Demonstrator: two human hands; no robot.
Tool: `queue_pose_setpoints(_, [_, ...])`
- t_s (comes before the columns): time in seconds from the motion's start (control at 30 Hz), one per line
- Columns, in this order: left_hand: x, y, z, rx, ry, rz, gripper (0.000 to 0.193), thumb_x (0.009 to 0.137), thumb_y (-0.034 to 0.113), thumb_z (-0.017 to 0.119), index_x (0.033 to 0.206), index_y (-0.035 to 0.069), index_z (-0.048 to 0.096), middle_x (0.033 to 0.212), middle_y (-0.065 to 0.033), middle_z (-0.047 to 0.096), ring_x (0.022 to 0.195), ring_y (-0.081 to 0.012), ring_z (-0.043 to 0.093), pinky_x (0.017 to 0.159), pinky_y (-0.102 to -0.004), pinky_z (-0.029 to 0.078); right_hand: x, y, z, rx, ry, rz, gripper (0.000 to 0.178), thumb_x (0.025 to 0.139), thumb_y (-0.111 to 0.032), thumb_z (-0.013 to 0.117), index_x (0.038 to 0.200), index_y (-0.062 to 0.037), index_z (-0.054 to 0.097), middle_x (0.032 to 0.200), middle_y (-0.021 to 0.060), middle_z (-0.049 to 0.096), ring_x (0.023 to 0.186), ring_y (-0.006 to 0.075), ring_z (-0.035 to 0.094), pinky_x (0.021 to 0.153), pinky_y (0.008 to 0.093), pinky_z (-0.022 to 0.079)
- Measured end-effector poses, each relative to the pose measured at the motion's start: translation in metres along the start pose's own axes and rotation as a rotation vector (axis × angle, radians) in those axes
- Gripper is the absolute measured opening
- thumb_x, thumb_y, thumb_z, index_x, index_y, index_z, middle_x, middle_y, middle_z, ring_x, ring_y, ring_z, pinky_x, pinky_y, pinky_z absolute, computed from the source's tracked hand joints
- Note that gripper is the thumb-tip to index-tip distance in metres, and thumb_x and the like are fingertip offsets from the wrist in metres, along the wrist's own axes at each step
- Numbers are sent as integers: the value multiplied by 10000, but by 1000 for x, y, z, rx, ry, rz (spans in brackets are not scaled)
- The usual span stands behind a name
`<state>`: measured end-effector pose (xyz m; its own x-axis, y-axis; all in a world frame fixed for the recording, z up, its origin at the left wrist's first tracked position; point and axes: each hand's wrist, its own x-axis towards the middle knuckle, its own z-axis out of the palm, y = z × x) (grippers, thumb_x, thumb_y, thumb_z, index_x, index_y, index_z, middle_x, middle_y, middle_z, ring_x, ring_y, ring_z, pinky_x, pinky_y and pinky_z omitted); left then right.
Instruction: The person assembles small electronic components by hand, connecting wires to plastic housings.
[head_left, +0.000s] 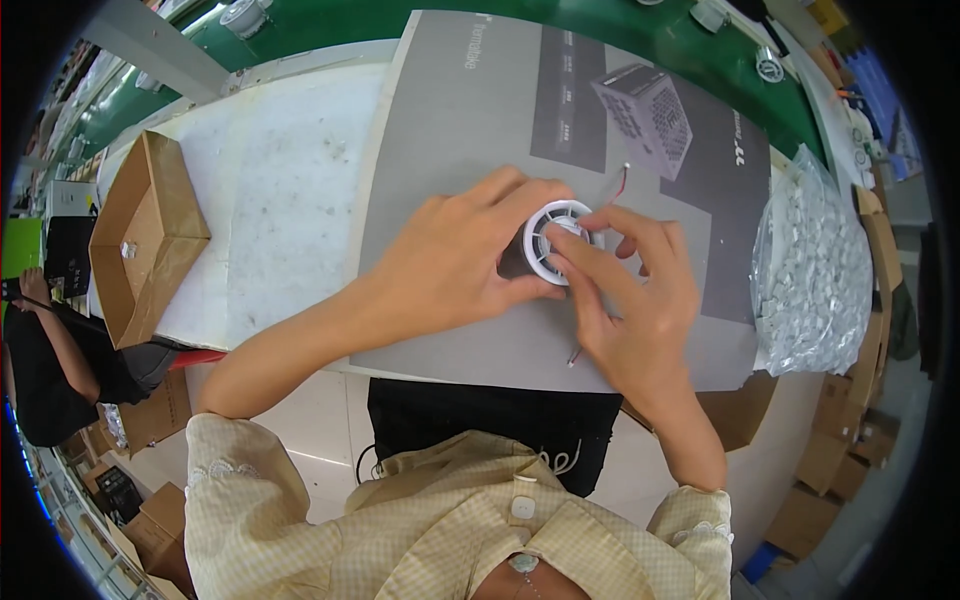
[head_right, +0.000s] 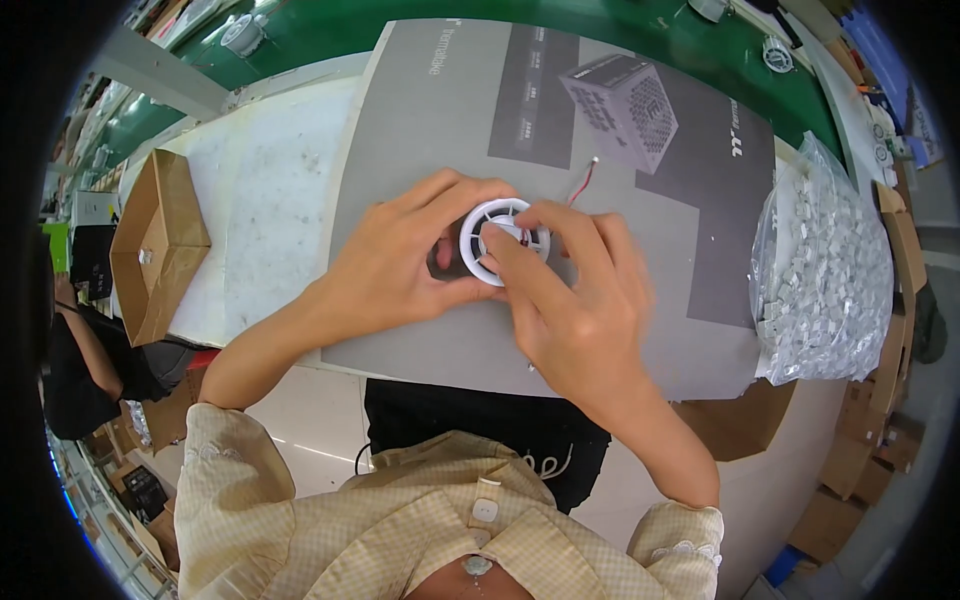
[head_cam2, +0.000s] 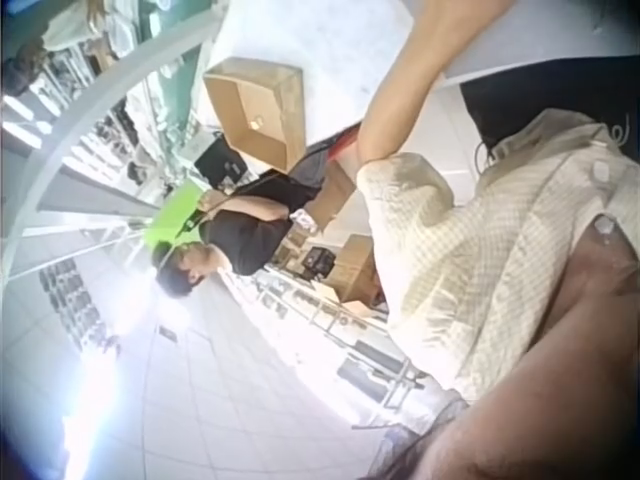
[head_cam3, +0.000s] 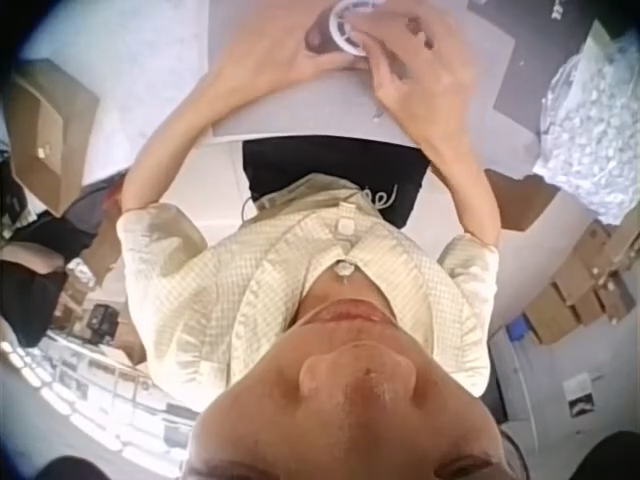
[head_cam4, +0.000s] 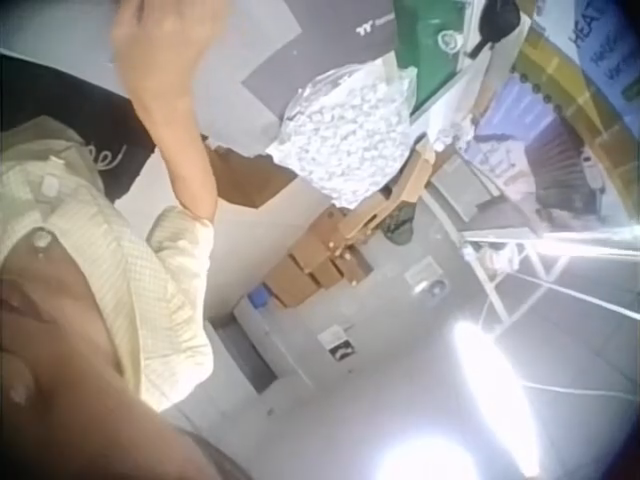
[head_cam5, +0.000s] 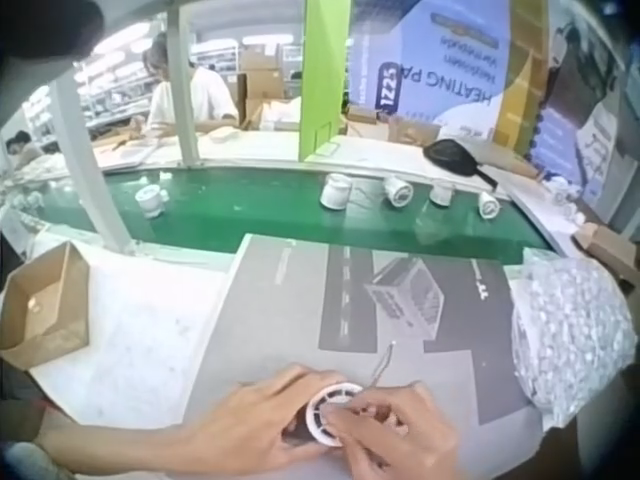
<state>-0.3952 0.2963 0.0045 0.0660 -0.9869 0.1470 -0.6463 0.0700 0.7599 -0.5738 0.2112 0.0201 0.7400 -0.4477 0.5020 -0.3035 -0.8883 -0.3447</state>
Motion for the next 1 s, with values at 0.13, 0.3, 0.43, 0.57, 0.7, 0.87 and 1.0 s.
queue_pose_setpoints(0.13, [-1,-1,2,19,46,40,599,740,182,840,1275,111,583,1053,-60,614,752,-214,622,657,-315,536,-14,1,-1,-176,-29,-53,371,762,-102,788,1127,-167,760,1118,57,667,904,253,584,716,343,494])
queue_pose_setpoints(0.3, [-1,1,-16,190,45,10,618,751,216,799,1301,103,541,1162,-125,605,1087,-339,609,872,-457,512,-26,25,-17,32,-14,146,389,908,-203,682,1294,-151,683,1339,120,603,948,253,592,859,369,499])
queue_pose_setpoints(0.43, [2,0,-34,644,124,191,741,723,59,767,1400,50,466,1270,-135,593,1262,-349,498,1106,-462,353,-22,96,-77,-286,47,498,234,964,-195,642,1156,-90,726,1070,101,722,873,197,669,730,330,504])
queue_pose_setpoints(0.57, [37,2,-26,749,-121,232,759,701,-97,661,1417,5,429,1256,-188,585,1165,-375,560,1051,-459,390,-42,219,-130,-419,-88,743,209,940,-192,662,1108,-82,722,867,131,725,807,201,703,653,335,508])
queue_pose_setpoints(0.7, [50,-4,-36,633,-69,152,776,668,-175,592,1409,-21,421,1123,-227,623,992,-399,603,950,-447,462,-47,272,-136,-633,-99,539,293,911,-211,671,1184,-106,672,889,154,719,868,312,707,680,419,530])
queue_pose_setpoints(0.87, [62,-5,-56,393,-188,-61,584,741,-133,631,1299,15,549,968,-199,649,939,-396,592,848,-450,493,-28,297,-112,-882,-37,500,328,923,-234,633,1231,-123,633,1037,161,660,889,373,685,718,493,534])
queue_pose_setpoints(1.0, [75,-19,-77,557,-396,78,308,807,-68,647,1109,-10,662,943,-188,656,926,-383,599,820,-448,492,-27,319,-105,-1043,-76,579,322,935,-232,602,1240,-132,630,1114,168,606,900,389,680,739,513,534])
